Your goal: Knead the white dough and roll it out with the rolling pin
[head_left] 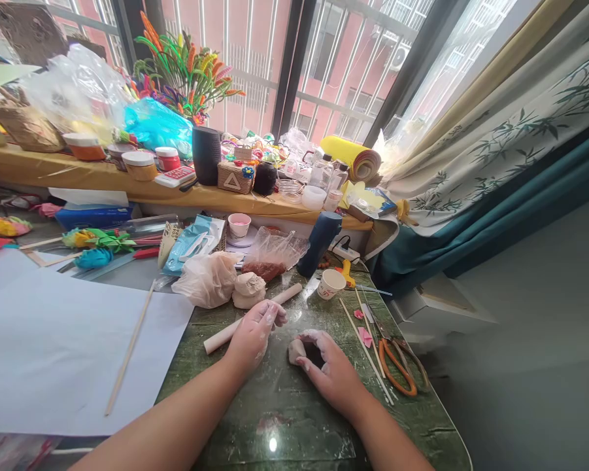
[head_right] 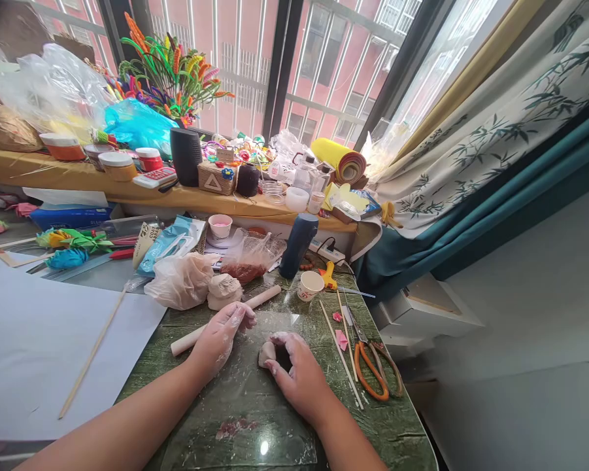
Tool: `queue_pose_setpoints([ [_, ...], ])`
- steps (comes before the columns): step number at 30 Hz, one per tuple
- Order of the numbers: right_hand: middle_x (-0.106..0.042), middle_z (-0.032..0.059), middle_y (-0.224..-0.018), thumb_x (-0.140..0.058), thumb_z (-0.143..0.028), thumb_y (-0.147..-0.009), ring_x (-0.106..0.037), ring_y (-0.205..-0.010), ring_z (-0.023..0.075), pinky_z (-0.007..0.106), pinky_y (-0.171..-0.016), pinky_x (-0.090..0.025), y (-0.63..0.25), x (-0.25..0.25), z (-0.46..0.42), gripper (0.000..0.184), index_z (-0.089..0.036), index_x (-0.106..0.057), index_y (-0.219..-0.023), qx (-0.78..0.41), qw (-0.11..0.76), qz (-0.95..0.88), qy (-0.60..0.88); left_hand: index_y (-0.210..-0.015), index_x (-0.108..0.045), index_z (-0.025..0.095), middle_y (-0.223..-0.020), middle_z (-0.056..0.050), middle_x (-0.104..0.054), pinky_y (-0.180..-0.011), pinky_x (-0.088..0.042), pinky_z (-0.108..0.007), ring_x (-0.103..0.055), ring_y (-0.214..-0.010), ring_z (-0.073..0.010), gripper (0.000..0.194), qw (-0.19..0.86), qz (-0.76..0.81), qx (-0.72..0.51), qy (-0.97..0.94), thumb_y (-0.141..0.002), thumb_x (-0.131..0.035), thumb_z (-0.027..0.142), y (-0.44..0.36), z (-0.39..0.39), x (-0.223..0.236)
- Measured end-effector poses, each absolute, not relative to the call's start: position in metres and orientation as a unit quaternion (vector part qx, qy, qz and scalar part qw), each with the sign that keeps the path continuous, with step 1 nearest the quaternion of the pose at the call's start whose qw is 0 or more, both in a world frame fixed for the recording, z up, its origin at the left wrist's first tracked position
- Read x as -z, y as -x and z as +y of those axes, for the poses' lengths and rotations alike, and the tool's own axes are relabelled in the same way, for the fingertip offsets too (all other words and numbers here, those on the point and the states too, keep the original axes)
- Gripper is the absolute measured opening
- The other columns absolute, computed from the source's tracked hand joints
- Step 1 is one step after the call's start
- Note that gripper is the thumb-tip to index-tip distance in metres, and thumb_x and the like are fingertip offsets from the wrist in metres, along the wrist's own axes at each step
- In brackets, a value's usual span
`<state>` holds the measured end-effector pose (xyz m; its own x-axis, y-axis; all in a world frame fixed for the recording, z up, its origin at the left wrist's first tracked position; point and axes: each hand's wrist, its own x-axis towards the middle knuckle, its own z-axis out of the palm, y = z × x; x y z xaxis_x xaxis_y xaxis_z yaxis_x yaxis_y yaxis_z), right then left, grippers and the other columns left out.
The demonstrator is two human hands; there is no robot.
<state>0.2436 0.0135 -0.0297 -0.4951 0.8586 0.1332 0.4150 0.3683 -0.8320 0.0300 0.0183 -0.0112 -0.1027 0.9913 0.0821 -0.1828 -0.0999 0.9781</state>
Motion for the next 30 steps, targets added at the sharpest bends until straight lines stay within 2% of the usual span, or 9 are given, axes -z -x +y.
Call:
queue_pose_setpoints([
  [4, -0.073, 0.0073, -0.113, -0.077, -0.045, -0.085, -0.067, -0.107, 0.0254, 0.041, -0.100, -0.049, -0.239, 0.024, 0.018, 0.041, -0.024, -0.067, -0.117, -0.539, 0.389, -0.596, 0.450, -0.080, -0.065, 0.019, -0.078, -0.003, -0.063, -0.075, -0.046, -0.031, -0.055, -0.076, -0.0187, 0.040, 0.503, 0.439, -0.597, -0.444, -0.091, -0.061, 0.057, -0.030, 0.020, 0.014],
  [7, -0.074, 0.0049, -0.092, -0.076, -0.058, -0.083, -0.068, -0.082, 0.0198, 0.034, -0.078, -0.055, -0.236, 0.018, 0.021, 0.043, -0.021, -0.069, -0.104, -0.639, 0.487, -0.375, 0.461, -0.080, -0.065, 0.018, -0.078, -0.003, -0.063, -0.074, -0.046, -0.031, -0.055, -0.075, -0.0183, 0.041, 0.508, 0.435, -0.600, -0.439, -0.090, -0.061, 0.058, -0.031, 0.020, 0.014],
  [12, -0.073, 0.0046, -0.083, -0.072, -0.057, -0.085, -0.059, -0.059, 0.0149, 0.027, -0.052, -0.051, -0.236, 0.004, 0.022, 0.038, -0.020, -0.070, -0.092, -0.698, 0.480, -0.258, 0.464, -0.079, -0.066, 0.018, -0.078, -0.003, -0.064, -0.076, -0.047, -0.031, -0.056, -0.076, -0.0186, 0.041, 0.508, 0.444, -0.597, -0.434, -0.089, -0.062, 0.057, -0.031, 0.020, 0.012],
  [16, -0.073, 0.0051, -0.088, -0.078, -0.053, -0.082, -0.058, -0.062, 0.0137, 0.024, -0.053, -0.049, -0.242, -0.027, 0.019, 0.038, -0.018, -0.071, -0.098, -0.596, 0.531, -0.344, 0.494, -0.079, -0.066, 0.018, -0.077, -0.003, -0.064, -0.074, -0.046, -0.031, -0.057, -0.076, -0.0189, 0.042, 0.512, 0.447, -0.594, -0.431, -0.088, -0.063, 0.059, -0.031, 0.020, 0.013],
  [18, -0.073, 0.0057, -0.100, -0.078, -0.048, -0.084, -0.064, -0.076, 0.0165, 0.028, -0.065, -0.055, -0.247, -0.044, 0.016, 0.039, -0.021, -0.068, -0.110, -0.463, 0.605, -0.429, 0.485, -0.080, -0.066, 0.018, -0.078, -0.003, -0.065, -0.075, -0.046, -0.031, -0.057, -0.076, -0.0189, 0.041, 0.513, 0.448, -0.592, -0.430, -0.088, -0.063, 0.059, -0.031, 0.020, 0.013],
  [20, -0.070, 0.0084, -0.116, -0.075, -0.043, -0.088, -0.068, -0.098, 0.0229, 0.039, -0.083, -0.057, -0.252, -0.050, 0.012, 0.041, -0.024, -0.063, -0.123, -0.330, 0.651, -0.514, 0.451, -0.080, -0.066, 0.018, -0.079, -0.003, -0.065, -0.076, -0.045, -0.031, -0.057, -0.076, -0.0186, 0.040, 0.516, 0.450, -0.589, -0.429, -0.089, -0.063, 0.058, -0.031, 0.020, 0.012],
  [22, -0.067, 0.0101, -0.125, -0.069, -0.039, -0.092, -0.065, -0.115, 0.0283, 0.050, -0.097, -0.053, -0.253, -0.041, 0.008, 0.037, -0.027, -0.063, -0.126, -0.252, 0.613, -0.626, 0.411, -0.080, -0.066, 0.018, -0.079, -0.003, -0.065, -0.076, -0.045, -0.031, -0.056, -0.076, -0.0185, 0.040, 0.518, 0.453, -0.587, -0.427, -0.089, -0.063, 0.057, -0.031, 0.020, 0.011],
  [26, -0.070, 0.0079, -0.121, -0.069, -0.040, -0.091, -0.065, -0.116, 0.0302, 0.050, -0.102, -0.052, -0.251, -0.001, 0.004, 0.026, -0.032, -0.071, -0.116, -0.222, 0.354, -0.819, 0.392, -0.079, -0.065, 0.019, -0.076, -0.003, -0.064, -0.073, -0.044, -0.030, -0.056, -0.075, -0.0186, 0.041, 0.514, 0.456, -0.591, -0.423, -0.089, -0.062, 0.058, -0.032, 0.020, 0.010],
  [30, -0.067, 0.0105, -0.123, -0.062, -0.040, -0.096, -0.065, -0.113, 0.0281, 0.046, -0.099, -0.054, -0.248, 0.024, 0.003, 0.030, -0.026, -0.064, -0.123, -0.205, 0.386, -0.749, 0.499, -0.080, -0.066, 0.019, -0.077, -0.003, -0.064, -0.075, -0.046, -0.031, -0.057, -0.076, -0.0189, 0.041, 0.515, 0.454, -0.591, -0.424, -0.089, -0.062, 0.059, -0.032, 0.020, 0.011],
])
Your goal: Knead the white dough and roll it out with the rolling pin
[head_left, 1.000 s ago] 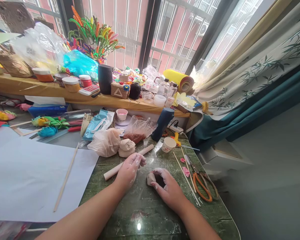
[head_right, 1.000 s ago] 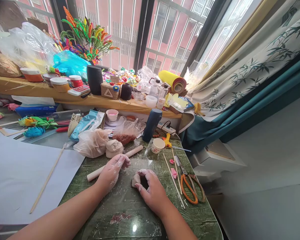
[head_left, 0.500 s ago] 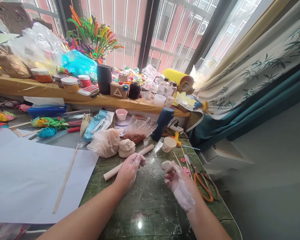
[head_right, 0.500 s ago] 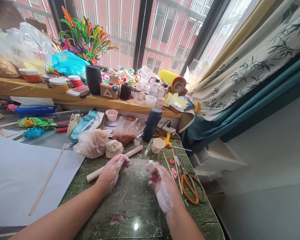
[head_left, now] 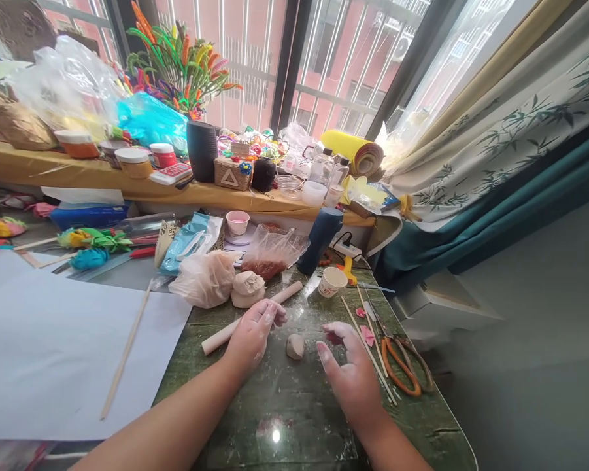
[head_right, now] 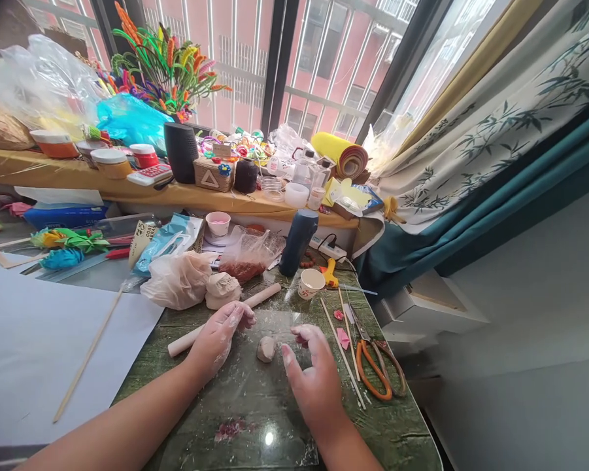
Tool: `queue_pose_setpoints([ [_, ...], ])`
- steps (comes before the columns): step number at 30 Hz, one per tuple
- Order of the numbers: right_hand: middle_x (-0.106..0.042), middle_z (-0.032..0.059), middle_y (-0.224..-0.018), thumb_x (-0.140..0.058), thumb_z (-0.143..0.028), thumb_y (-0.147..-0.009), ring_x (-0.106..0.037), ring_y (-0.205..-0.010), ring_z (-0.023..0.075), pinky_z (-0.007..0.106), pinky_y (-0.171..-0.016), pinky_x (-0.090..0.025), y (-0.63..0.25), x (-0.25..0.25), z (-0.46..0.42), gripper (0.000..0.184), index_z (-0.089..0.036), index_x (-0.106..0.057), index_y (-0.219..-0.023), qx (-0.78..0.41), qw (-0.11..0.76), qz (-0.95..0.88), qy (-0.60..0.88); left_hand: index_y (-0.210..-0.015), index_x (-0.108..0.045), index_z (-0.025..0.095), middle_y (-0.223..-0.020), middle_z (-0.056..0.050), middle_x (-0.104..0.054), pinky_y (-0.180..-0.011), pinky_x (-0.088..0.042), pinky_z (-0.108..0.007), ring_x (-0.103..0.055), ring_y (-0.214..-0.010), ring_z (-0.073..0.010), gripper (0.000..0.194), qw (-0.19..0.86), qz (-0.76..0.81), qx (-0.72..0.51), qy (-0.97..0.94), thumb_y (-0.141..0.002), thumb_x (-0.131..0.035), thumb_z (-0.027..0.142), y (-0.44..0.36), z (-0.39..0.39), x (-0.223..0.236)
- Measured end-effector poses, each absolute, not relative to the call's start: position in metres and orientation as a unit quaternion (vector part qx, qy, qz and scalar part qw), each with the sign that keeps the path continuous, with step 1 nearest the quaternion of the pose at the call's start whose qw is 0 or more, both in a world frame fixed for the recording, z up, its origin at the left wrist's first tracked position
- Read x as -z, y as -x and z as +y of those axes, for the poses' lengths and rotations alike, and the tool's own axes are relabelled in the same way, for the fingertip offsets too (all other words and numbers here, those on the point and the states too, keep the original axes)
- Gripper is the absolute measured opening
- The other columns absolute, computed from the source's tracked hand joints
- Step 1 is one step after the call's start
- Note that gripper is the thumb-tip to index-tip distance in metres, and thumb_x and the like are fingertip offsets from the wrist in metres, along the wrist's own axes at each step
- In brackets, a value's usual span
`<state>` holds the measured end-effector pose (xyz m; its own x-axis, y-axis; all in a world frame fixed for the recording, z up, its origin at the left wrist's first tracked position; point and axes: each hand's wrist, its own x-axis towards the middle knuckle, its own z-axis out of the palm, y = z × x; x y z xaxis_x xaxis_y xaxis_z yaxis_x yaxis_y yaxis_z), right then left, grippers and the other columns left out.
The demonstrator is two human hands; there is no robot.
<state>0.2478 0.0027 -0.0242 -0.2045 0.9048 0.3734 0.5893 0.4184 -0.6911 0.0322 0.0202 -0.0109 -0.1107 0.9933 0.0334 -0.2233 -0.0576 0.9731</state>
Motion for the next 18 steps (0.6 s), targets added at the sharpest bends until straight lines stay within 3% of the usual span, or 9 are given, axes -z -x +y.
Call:
queue_pose_setpoints([
  [5, -0.065, 0.0109, -0.136, -0.067, -0.032, -0.091, -0.054, -0.132, 0.0335, 0.056, -0.113, -0.041, -0.236, 0.032, 0.004, 0.050, -0.025, -0.055, -0.138, -0.187, 0.290, -0.831, 0.437, -0.078, -0.065, 0.019, -0.076, -0.002, -0.063, -0.076, -0.047, -0.031, -0.056, -0.076, -0.0190, 0.041, 0.511, 0.461, -0.588, -0.426, -0.088, -0.062, 0.059, -0.033, 0.020, 0.008],
  [8, -0.068, 0.0101, -0.131, -0.064, -0.026, -0.092, -0.056, -0.130, 0.0335, 0.058, -0.112, -0.039, -0.231, 0.035, 0.007, 0.043, -0.025, -0.058, -0.135, -0.173, 0.266, -0.849, 0.423, -0.079, -0.065, 0.019, -0.077, -0.003, -0.064, -0.077, -0.048, -0.031, -0.057, -0.075, -0.0191, 0.040, 0.508, 0.466, -0.584, -0.429, -0.089, -0.061, 0.058, -0.033, 0.020, 0.007],
  [13, -0.070, 0.0105, -0.125, -0.062, -0.025, -0.094, -0.063, -0.116, 0.0307, 0.053, -0.104, -0.046, -0.230, 0.030, 0.008, 0.035, -0.026, -0.060, -0.129, -0.200, 0.275, -0.848, 0.406, -0.078, -0.065, 0.019, -0.076, -0.003, -0.065, -0.076, -0.048, -0.032, -0.057, -0.075, -0.0195, 0.040, 0.502, 0.464, -0.585, -0.437, -0.090, -0.061, 0.057, -0.032, 0.019, 0.008],
  [18, -0.071, 0.0076, -0.124, -0.069, -0.029, -0.091, -0.063, -0.120, 0.0297, 0.052, -0.110, -0.043, -0.227, 0.022, -0.001, 0.031, -0.030, -0.066, -0.121, -0.313, 0.339, -0.804, 0.376, -0.079, -0.066, 0.019, -0.076, -0.004, -0.065, -0.076, -0.048, -0.032, -0.058, -0.075, -0.0197, 0.040, 0.492, 0.469, -0.580, -0.448, -0.091, -0.060, 0.057, -0.032, 0.019, 0.009],
])
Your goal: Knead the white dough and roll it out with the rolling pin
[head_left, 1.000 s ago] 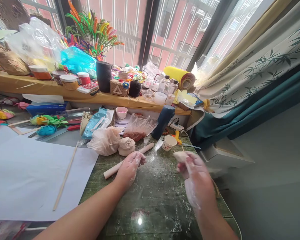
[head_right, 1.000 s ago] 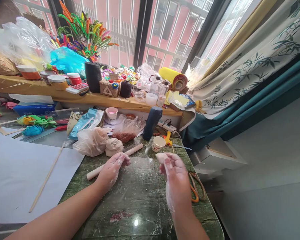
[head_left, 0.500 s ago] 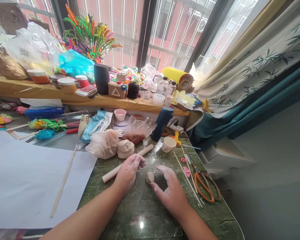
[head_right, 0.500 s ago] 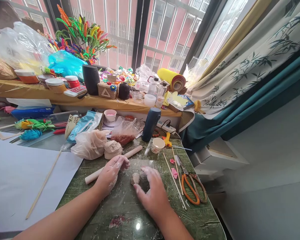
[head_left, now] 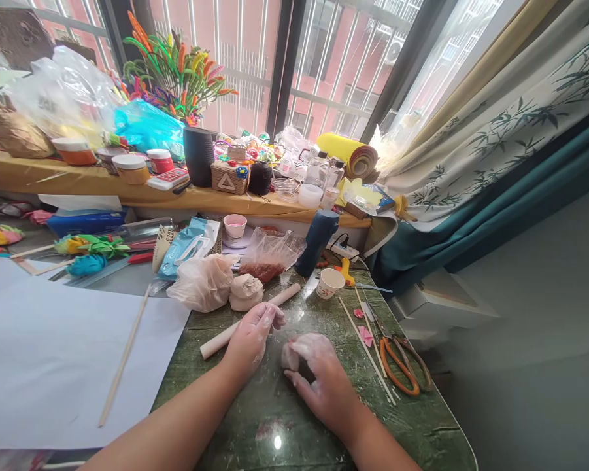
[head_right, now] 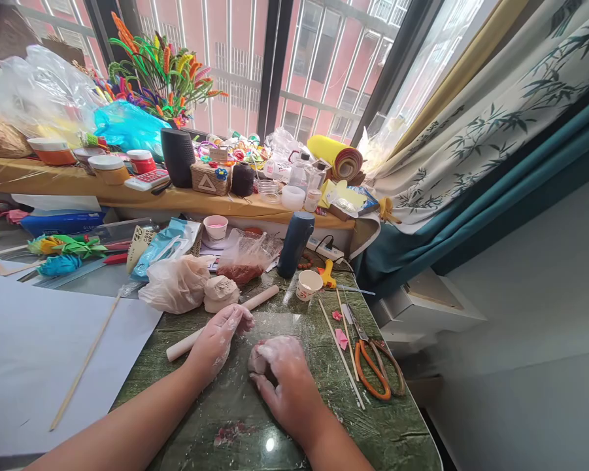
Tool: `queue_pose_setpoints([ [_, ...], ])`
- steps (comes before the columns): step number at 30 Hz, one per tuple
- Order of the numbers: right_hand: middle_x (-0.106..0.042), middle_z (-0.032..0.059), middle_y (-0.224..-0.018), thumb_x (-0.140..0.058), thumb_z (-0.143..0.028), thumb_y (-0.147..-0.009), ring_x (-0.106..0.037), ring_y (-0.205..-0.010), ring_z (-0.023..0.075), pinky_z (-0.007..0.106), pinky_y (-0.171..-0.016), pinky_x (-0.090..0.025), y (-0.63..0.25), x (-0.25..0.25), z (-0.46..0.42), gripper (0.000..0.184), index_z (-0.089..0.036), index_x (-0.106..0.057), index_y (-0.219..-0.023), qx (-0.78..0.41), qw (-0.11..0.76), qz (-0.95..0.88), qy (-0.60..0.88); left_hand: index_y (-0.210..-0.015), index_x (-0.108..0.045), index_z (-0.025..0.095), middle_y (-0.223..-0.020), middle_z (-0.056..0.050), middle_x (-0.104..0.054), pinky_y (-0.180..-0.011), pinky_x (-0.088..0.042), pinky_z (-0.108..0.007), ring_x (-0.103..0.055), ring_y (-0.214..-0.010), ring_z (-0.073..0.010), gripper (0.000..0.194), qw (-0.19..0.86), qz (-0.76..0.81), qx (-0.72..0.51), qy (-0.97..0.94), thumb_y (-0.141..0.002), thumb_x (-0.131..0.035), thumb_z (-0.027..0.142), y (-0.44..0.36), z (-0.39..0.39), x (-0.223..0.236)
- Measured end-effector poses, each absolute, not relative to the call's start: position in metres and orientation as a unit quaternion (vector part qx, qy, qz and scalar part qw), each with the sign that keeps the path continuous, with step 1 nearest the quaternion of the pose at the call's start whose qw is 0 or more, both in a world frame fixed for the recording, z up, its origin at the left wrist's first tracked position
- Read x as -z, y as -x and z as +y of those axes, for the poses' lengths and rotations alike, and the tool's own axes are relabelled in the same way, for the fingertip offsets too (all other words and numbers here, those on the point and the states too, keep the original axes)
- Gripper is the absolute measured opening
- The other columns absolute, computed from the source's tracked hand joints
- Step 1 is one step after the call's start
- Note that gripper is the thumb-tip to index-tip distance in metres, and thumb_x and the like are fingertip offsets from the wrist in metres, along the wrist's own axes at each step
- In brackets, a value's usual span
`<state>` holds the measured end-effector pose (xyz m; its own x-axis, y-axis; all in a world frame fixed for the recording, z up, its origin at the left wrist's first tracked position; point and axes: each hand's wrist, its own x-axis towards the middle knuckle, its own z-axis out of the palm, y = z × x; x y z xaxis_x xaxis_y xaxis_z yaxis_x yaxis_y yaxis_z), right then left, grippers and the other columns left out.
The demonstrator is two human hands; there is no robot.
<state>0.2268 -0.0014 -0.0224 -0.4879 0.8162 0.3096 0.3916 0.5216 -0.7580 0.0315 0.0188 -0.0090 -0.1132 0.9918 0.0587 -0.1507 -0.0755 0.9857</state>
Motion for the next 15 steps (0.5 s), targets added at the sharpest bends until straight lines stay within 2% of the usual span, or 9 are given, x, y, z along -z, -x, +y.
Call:
queue_pose_setpoints([
  [4, -0.073, 0.0088, -0.113, -0.076, -0.048, -0.086, -0.069, -0.107, 0.0276, 0.047, -0.100, -0.053, -0.219, 0.017, -0.005, 0.039, -0.024, -0.066, -0.115, -0.546, 0.486, -0.491, 0.474, -0.080, -0.066, 0.019, -0.077, -0.003, -0.065, -0.075, -0.047, -0.031, -0.057, -0.076, -0.0195, 0.041, 0.499, 0.464, -0.584, -0.441, -0.091, -0.060, 0.059, -0.031, 0.018, 0.009],
  [7, -0.076, 0.0085, -0.105, -0.079, -0.054, -0.082, -0.071, -0.095, 0.0238, 0.042, -0.091, -0.058, -0.217, 0.011, -0.006, 0.043, -0.020, -0.070, -0.107, -0.660, 0.526, -0.304, 0.442, -0.080, -0.066, 0.019, -0.077, -0.003, -0.064, -0.075, -0.046, -0.031, -0.057, -0.076, -0.0193, 0.041, 0.503, 0.462, -0.583, -0.439, -0.090, -0.060, 0.059, -0.031, 0.018, 0.008],
  [11, -0.076, 0.0055, -0.097, -0.077, -0.053, -0.084, -0.071, -0.083, 0.0193, 0.034, -0.077, -0.061, -0.218, 0.013, -0.006, 0.035, -0.021, -0.073, -0.097, -0.691, 0.536, -0.226, 0.430, -0.078, -0.066, 0.019, -0.076, -0.003, -0.064, -0.074, -0.046, -0.030, -0.056, -0.075, -0.0190, 0.041, 0.505, 0.464, -0.582, -0.438, -0.090, -0.061, 0.058, -0.031, 0.018, 0.006],
  [15, -0.073, 0.0047, -0.079, -0.077, -0.059, -0.081, -0.066, -0.066, 0.0184, 0.032, -0.060, -0.058, -0.219, 0.017, 0.001, 0.039, -0.020, -0.070, -0.086, -0.678, 0.520, -0.218, 0.472, -0.079, -0.066, 0.019, -0.078, -0.004, -0.065, -0.075, -0.047, -0.031, -0.057, -0.076, -0.0193, 0.039, 0.500, 0.462, -0.584, -0.443, -0.091, -0.060, 0.056, -0.030, 0.018, 0.009],
])
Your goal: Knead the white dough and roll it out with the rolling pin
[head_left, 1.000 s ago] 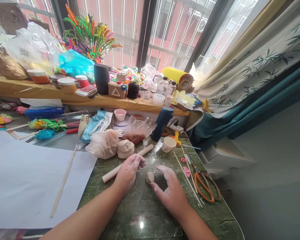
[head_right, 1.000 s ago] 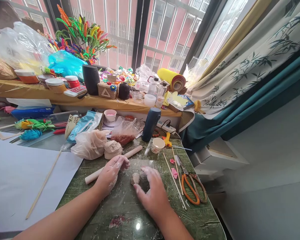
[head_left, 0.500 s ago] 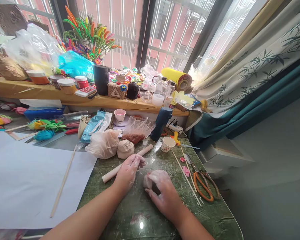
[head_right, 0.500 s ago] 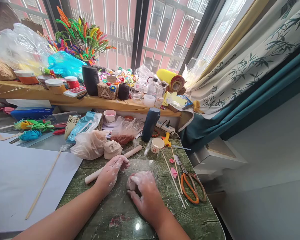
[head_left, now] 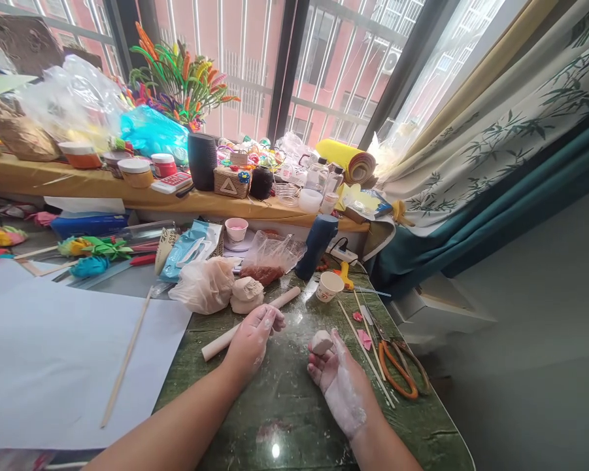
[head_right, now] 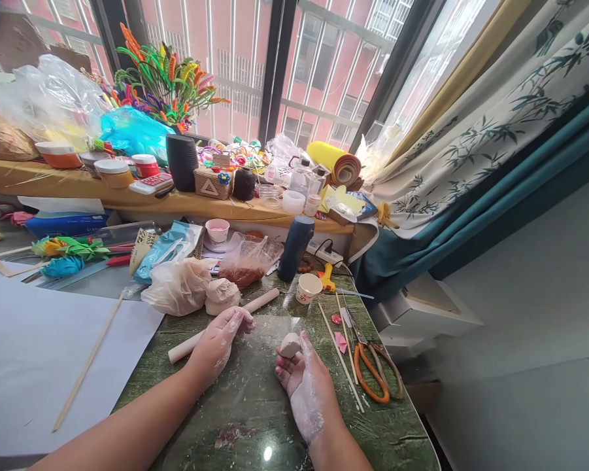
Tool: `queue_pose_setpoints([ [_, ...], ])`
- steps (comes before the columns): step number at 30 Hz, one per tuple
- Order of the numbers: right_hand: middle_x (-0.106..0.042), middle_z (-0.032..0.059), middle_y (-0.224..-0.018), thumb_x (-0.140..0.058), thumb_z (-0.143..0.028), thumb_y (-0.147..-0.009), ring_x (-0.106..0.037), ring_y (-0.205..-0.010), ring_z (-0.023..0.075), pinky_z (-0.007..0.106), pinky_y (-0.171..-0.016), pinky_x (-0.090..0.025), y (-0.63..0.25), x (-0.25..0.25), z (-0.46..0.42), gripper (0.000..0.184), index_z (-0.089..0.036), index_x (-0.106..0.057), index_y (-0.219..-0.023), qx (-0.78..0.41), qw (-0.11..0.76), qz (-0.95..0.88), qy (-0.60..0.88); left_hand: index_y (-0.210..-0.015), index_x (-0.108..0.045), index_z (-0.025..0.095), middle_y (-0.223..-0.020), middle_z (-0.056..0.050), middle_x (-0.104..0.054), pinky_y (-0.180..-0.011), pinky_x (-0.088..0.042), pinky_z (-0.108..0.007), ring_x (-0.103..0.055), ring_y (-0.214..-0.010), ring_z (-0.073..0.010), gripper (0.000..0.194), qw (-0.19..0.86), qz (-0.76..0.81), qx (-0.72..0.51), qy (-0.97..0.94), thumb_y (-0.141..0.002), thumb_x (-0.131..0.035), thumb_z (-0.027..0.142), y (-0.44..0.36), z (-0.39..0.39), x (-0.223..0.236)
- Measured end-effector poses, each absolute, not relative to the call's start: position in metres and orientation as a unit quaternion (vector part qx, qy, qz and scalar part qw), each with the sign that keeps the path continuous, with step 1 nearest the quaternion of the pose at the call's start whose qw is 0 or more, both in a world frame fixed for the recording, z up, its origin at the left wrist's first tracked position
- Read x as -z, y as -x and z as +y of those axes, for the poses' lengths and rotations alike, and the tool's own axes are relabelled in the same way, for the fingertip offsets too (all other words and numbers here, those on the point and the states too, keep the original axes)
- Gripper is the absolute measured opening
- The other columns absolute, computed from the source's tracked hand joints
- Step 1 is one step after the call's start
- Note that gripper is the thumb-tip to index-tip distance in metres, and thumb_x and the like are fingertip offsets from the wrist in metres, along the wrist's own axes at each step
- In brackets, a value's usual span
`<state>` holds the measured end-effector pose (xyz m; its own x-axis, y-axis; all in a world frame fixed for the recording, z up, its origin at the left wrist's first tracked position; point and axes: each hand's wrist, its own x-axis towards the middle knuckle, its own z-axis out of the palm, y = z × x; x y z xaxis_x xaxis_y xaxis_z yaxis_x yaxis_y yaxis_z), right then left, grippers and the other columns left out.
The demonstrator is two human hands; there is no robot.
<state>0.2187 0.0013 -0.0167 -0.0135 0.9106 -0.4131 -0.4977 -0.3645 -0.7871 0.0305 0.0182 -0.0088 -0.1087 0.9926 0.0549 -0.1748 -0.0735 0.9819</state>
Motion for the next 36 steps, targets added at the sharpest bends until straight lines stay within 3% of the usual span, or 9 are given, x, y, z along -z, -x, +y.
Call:
queue_pose_setpoints([
  [4, -0.072, 0.0026, -0.080, -0.085, -0.051, -0.076, -0.063, -0.067, 0.0165, 0.031, -0.064, -0.055, -0.237, -0.023, 0.014, 0.037, -0.020, -0.071, -0.091, -0.554, 0.567, -0.379, 0.477, -0.080, -0.065, 0.019, -0.080, -0.004, -0.065, -0.076, -0.047, -0.031, -0.057, -0.078, -0.0199, 0.038, 0.498, 0.456, -0.587, -0.447, -0.091, -0.058, 0.055, -0.030, 0.019, 0.013],
  [9, -0.070, 0.0093, -0.109, -0.078, -0.040, -0.085, -0.067, -0.101, 0.0286, 0.049, -0.088, -0.054, -0.265, -0.078, 0.011, 0.027, -0.025, -0.073, -0.107, -0.178, 0.703, -0.579, 0.373, -0.081, -0.065, 0.020, -0.080, -0.004, -0.064, -0.076, -0.047, -0.031, -0.056, -0.076, -0.0193, 0.038, 0.499, 0.458, -0.585, -0.447, -0.091, -0.058, 0.055, -0.030, 0.018, 0.012],
  [11, -0.070, 0.0093, -0.112, -0.075, -0.034, -0.088, -0.066, -0.105, 0.0309, 0.053, -0.091, -0.054, -0.264, -0.066, 0.005, 0.023, -0.029, -0.073, -0.111, -0.124, 0.647, -0.656, 0.369, -0.081, -0.065, 0.019, -0.080, -0.004, -0.064, -0.076, -0.048, -0.031, -0.056, -0.075, -0.0191, 0.038, 0.501, 0.455, -0.585, -0.447, -0.091, -0.059, 0.055, -0.030, 0.019, 0.011],
  [13, -0.073, 0.0079, -0.108, -0.073, -0.032, -0.090, -0.067, -0.104, 0.0315, 0.056, -0.093, -0.054, -0.258, -0.036, 0.000, 0.024, -0.034, -0.074, -0.113, -0.167, 0.472, -0.775, 0.386, -0.081, -0.065, 0.019, -0.080, -0.004, -0.064, -0.076, -0.048, -0.031, -0.056, -0.076, -0.0192, 0.037, 0.501, 0.452, -0.588, -0.446, -0.091, -0.060, 0.055, -0.030, 0.019, 0.011],
  [15, -0.072, 0.0094, -0.120, -0.078, -0.039, -0.085, -0.066, -0.110, 0.0346, 0.057, -0.097, -0.054, -0.252, -0.003, -0.003, 0.042, -0.034, -0.070, -0.126, -0.189, 0.337, -0.837, 0.388, -0.080, -0.065, 0.019, -0.079, -0.003, -0.064, -0.076, -0.048, -0.031, -0.057, -0.077, -0.0195, 0.038, 0.502, 0.452, -0.590, -0.441, -0.091, -0.060, 0.055, -0.030, 0.019, 0.012],
  [20, -0.066, 0.0112, -0.130, -0.067, -0.037, -0.093, -0.059, -0.124, 0.0333, 0.056, -0.107, -0.048, -0.247, 0.031, -0.002, 0.043, -0.030, -0.061, -0.135, -0.150, 0.372, -0.780, 0.481, -0.081, -0.066, 0.019, -0.080, -0.004, -0.065, -0.077, -0.049, -0.032, -0.058, -0.077, -0.0202, 0.039, 0.498, 0.460, -0.584, -0.446, -0.092, -0.059, 0.056, -0.030, 0.020, 0.016],
  [26, -0.068, 0.0086, -0.129, -0.066, -0.029, -0.091, -0.060, -0.122, 0.0325, 0.056, -0.109, -0.045, -0.231, 0.033, 0.003, 0.041, -0.030, -0.064, -0.132, -0.197, 0.300, -0.827, 0.433, -0.080, -0.065, 0.019, -0.078, -0.004, -0.065, -0.077, -0.049, -0.032, -0.058, -0.077, -0.0202, 0.040, 0.501, 0.456, -0.589, -0.441, -0.090, -0.061, 0.058, -0.030, 0.020, 0.011],
  [30, -0.072, 0.0092, -0.117, -0.068, -0.030, -0.090, -0.064, -0.111, 0.0302, 0.051, -0.102, -0.050, -0.228, 0.016, 0.004, 0.029, -0.027, -0.069, -0.119, -0.274, 0.359, -0.764, 0.461, -0.079, -0.066, 0.020, -0.078, -0.003, -0.065, -0.077, -0.049, -0.032, -0.058, -0.076, -0.0195, 0.039, 0.501, 0.452, -0.592, -0.441, -0.090, -0.062, 0.057, -0.031, 0.020, 0.011],
  [36, -0.068, 0.0105, -0.127, -0.068, -0.043, -0.093, -0.066, -0.115, 0.0278, 0.048, -0.103, -0.050, -0.245, -0.061, -0.001, 0.040, -0.025, -0.062, -0.128, -0.353, 0.626, -0.527, 0.453, -0.080, -0.066, 0.019, -0.080, -0.004, -0.064, -0.075, -0.048, -0.031, -0.057, -0.076, -0.0191, 0.040, 0.510, 0.448, -0.592, -0.435, -0.090, -0.061, 0.057, -0.032, 0.021, 0.016],
])
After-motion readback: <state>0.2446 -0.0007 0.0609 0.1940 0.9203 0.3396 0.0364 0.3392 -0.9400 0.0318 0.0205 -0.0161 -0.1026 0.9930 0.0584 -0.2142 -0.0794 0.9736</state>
